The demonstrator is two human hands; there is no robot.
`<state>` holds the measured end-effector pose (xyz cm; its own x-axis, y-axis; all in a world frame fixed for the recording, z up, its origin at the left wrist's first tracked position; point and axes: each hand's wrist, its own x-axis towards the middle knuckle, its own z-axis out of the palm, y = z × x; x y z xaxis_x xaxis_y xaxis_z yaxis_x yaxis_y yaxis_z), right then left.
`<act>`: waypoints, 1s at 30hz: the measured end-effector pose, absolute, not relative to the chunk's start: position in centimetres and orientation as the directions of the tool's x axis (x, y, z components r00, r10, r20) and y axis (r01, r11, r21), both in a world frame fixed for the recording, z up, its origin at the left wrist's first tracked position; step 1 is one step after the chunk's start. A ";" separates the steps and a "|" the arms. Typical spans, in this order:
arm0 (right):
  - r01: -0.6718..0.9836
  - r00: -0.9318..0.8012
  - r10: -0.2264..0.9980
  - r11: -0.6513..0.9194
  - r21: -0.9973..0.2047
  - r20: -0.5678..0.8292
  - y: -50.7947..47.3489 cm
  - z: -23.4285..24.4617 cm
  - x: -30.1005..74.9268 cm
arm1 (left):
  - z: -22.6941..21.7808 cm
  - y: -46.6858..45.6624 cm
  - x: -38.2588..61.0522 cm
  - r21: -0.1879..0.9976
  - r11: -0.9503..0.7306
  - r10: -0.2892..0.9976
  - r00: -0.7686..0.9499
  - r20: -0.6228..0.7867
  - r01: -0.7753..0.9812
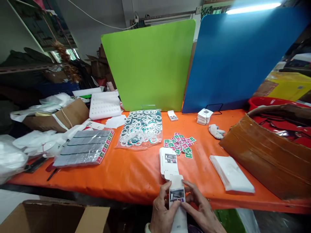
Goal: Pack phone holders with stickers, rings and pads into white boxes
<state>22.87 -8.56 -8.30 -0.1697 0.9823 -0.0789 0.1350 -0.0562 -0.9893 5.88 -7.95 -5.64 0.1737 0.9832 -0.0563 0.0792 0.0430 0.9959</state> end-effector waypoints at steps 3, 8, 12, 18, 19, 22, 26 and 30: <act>0.059 -0.180 0.967 -0.171 -0.983 -0.179 -9.5 -8.8 22.9 | -7.0 -8.0 5.5 0.988 0.116 0.960 0.241 -0.138 0.104; 0.082 -0.319 0.930 -0.163 -0.983 -0.181 -9.8 -6.9 22.5 | -8.5 -7.9 4.6 0.955 0.235 0.948 0.177 -0.266 0.181; 0.166 -0.240 0.951 -0.159 -0.973 -0.196 -8.8 -6.9 21.4 | -8.1 -7.3 4.2 0.933 0.279 0.938 0.142 -0.315 0.227; -0.221 -0.158 0.977 -0.176 -0.959 -0.143 -6.7 -8.0 20.0 | -6.4 -5.8 4.0 0.954 0.298 0.951 0.090 -0.295 -0.018; -0.257 -0.191 0.971 -0.194 -0.947 -0.147 -6.4 -7.8 20.1 | -6.2 -5.6 4.0 0.950 0.309 0.947 0.104 -0.303 -0.048; -0.148 -0.268 0.956 -0.167 -0.975 -0.123 -6.0 -7.1 20.8 | -5.8 -5.3 4.0 0.944 0.327 0.931 0.186 -0.313 -0.047; 0.108 -0.253 0.967 0.072 -0.992 0.042 -7.0 -6.6 21.4 | -5.9 -6.1 3.9 0.966 0.239 0.958 0.141 -0.251 0.096; 0.143 -0.236 0.965 0.148 -0.979 0.111 -8.1 -6.7 21.1 | -6.1 -7.0 3.5 0.973 0.164 0.976 0.117 -0.185 0.165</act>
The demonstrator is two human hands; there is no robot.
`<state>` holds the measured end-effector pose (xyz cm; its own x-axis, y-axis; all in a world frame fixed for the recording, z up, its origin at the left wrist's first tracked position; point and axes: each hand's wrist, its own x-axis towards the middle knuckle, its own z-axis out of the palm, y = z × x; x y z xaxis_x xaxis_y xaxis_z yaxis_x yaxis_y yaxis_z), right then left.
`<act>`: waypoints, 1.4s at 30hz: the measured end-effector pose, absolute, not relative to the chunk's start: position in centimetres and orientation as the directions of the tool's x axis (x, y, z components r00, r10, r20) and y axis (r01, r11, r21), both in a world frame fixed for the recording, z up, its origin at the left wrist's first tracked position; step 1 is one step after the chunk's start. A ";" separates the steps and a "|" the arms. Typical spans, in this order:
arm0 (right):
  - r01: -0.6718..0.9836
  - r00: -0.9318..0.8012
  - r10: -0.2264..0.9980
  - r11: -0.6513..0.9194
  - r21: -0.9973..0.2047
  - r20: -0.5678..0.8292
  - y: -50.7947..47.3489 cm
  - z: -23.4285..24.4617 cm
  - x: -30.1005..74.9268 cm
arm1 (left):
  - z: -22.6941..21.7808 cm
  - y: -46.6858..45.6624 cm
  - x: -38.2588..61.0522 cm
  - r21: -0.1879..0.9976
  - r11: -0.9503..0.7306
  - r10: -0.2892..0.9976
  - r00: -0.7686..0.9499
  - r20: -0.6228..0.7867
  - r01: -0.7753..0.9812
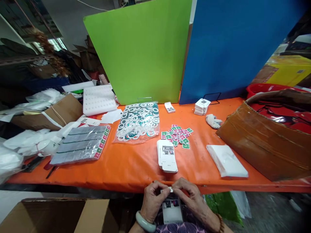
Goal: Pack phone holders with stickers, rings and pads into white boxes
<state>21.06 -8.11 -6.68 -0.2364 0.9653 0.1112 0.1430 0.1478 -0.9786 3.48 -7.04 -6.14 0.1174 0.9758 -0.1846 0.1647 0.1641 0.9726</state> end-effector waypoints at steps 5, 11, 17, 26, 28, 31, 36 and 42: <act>0.163 -0.199 0.980 0.048 -0.985 0.015 -7.8 -6.2 20.6 | -6.1 -7.2 3.6 0.962 0.269 0.957 0.095 -0.273 0.054; 0.001 -0.239 0.950 -0.207 -0.978 -0.201 -5.9 -5.9 20.2 | -5.4 -6.0 3.7 0.935 0.348 0.929 0.159 -0.334 -0.064; -0.040 -0.299 0.925 -0.259 -0.965 -0.236 -6.3 -6.6 20.2 | -7.4 -6.4 2.9 0.937 0.342 0.926 0.196 -0.322 -0.074; -0.024 -0.354 0.891 -0.312 -0.950 -0.284 -8.1 -7.1 20.2 | -9.8 -7.5 2.2 0.932 0.355 0.910 0.256 -0.326 -0.075; 0.024 -0.331 0.893 -0.313 -0.949 -0.303 -8.1 -6.9 20.2 | -9.0 -7.5 2.5 0.928 0.361 0.912 0.245 -0.330 -0.096; 0.080 -0.336 0.900 -0.267 -0.961 -0.278 -7.3 -5.9 20.3 | -7.2 -7.1 2.9 0.925 0.363 0.918 0.214 -0.333 -0.117; 0.149 -0.351 0.920 -0.128 -0.981 -0.173 -1.2 -1.9 22.2 | -4.4 -4.6 2.8 0.968 0.246 0.966 0.099 -0.239 -0.059; 0.174 0.203 0.979 -0.022 -0.985 0.014 9.4 2.4 25.3 | -3.6 -1.6 3.1 0.937 -0.081 0.994 -0.035 0.099 0.341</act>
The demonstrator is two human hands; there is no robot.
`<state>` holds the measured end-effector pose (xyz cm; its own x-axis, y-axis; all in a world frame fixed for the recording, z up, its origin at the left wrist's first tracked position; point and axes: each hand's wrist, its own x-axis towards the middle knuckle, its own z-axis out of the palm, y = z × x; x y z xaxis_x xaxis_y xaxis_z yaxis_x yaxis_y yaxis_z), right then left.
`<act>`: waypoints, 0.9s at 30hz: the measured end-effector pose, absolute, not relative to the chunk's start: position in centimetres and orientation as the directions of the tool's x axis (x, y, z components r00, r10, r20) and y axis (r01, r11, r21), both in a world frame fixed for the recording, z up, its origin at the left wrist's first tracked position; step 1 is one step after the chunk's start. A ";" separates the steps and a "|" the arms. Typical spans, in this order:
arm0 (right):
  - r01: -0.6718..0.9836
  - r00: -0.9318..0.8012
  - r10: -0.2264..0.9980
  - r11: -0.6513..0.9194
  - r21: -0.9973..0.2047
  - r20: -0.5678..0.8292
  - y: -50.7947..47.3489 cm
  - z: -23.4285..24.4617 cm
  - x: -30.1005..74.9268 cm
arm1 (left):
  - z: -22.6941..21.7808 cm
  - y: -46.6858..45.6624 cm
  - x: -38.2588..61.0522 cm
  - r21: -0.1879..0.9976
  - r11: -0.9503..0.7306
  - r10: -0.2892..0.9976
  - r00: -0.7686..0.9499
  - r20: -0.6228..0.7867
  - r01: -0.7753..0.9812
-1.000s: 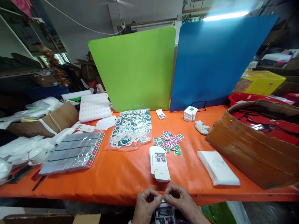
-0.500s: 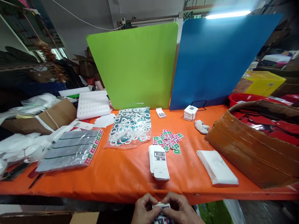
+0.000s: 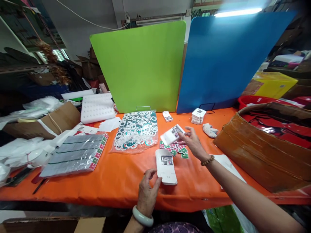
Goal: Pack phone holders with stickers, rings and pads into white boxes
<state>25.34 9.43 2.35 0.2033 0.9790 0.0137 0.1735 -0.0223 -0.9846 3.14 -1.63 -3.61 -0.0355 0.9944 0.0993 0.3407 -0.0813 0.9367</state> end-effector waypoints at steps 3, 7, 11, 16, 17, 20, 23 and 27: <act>0.478 0.147 0.985 0.006 -0.878 0.087 10.6 1.5 24.4 | -4.9 -1.1 4.0 0.817 -0.242 0.965 0.045 0.257 0.524; 0.768 -0.260 0.963 0.248 -0.591 0.066 8.6 -1.0 21.5 | -7.2 -0.7 5.0 0.725 -0.271 0.957 0.095 0.276 0.633; 0.855 -0.333 0.940 0.267 -0.445 -0.076 7.5 -1.3 19.8 | -8.5 -0.3 5.2 0.762 -0.226 0.973 0.109 0.203 0.607; 0.859 -0.323 0.939 0.240 -0.452 -0.115 8.8 -0.1 19.6 | -8.8 -0.2 5.1 0.753 -0.220 0.974 0.091 0.209 0.620; 0.855 -0.319 0.941 0.234 -0.464 -0.114 9.0 0.1 19.6 | -8.8 -0.3 5.2 0.747 -0.226 0.972 0.089 0.219 0.626; 0.837 -0.296 0.950 0.206 -0.507 -0.103 9.3 0.6 19.9 | -8.1 -0.5 5.5 0.741 -0.232 0.968 0.079 0.236 0.630; 0.807 -0.283 0.954 0.179 -0.563 -0.103 8.7 1.4 20.5 | -6.7 -0.7 5.8 0.756 -0.238 0.965 0.058 0.257 0.610; 0.738 -0.263 0.962 0.156 -0.657 -0.068 6.8 2.4 21.4 | -4.9 -1.1 5.8 0.781 -0.242 0.960 0.027 0.278 0.576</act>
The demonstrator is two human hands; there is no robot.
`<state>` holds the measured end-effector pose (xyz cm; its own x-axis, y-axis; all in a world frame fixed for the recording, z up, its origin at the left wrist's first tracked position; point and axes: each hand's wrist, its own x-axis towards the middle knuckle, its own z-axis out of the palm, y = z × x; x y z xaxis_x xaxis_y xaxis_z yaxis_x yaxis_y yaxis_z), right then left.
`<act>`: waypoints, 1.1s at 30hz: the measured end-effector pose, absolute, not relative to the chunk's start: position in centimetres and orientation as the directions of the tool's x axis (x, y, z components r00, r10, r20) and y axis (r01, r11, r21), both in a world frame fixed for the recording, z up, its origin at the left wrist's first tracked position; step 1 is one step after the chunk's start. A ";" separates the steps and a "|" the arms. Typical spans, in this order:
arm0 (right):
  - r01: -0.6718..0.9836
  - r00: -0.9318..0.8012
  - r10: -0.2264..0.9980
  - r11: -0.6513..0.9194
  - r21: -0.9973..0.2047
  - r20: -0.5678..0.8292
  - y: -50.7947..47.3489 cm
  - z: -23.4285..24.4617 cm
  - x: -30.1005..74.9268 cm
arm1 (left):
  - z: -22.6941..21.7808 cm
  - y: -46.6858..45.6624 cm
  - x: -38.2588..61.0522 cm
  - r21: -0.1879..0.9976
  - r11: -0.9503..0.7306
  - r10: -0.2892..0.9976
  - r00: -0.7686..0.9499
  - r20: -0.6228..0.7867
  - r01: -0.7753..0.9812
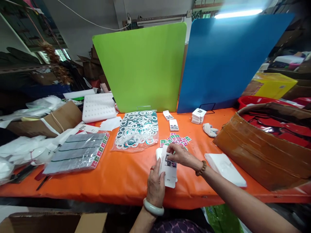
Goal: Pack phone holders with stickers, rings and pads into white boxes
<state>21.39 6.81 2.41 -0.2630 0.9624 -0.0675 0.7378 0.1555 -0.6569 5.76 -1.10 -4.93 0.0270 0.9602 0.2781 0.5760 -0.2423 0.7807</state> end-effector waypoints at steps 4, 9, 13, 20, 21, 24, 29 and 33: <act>0.529 -0.253 0.963 0.055 -0.847 -0.095 4.5 2.5 21.8 | -4.2 -1.9 5.6 0.757 -0.273 0.950 0.042 0.309 0.594; 0.236 -0.339 0.907 -0.175 -0.956 -0.250 2.1 2.0 21.6 | -4.2 -3.4 5.8 0.597 -0.316 0.931 0.121 0.344 0.737; 0.122 -0.389 0.880 -0.246 -0.962 -0.274 0.7 1.6 20.9 | -3.6 -4.5 5.9 0.552 -0.255 0.958 0.130 0.255 0.794; 0.189 -0.362 0.914 -0.121 -0.975 -0.183 -1.9 0.5 18.9 | -2.2 -5.9 5.8 0.938 -0.113 0.989 0.129 0.074 0.327; 0.235 -0.310 0.948 0.000 -0.972 -0.075 -2.3 0.3 18.7 | -2.3 -6.0 5.7 0.965 -0.066 0.994 0.099 0.043 0.252; 0.364 -0.090 0.966 0.259 -0.895 0.243 -3.3 -0.7 18.6 | -3.1 -5.9 5.2 0.993 0.119 0.993 -0.019 -0.119 -0.021; 0.189 -0.097 0.994 -0.036 -0.981 -0.055 -4.3 -3.9 19.5 | -3.9 -5.8 5.1 0.829 0.294 0.930 -0.056 -0.362 -0.477; -0.082 -0.269 0.941 -0.236 -0.968 -0.206 -5.1 -6.1 20.4 | -4.2 -6.1 5.6 0.844 0.326 0.928 -0.024 -0.371 -0.427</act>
<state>20.38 -5.14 -6.09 -0.2688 0.9409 -0.2061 -0.0818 -0.2355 -0.9684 5.56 -6.12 -4.24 -0.0245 0.9285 -0.3706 -0.4267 0.3255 0.8438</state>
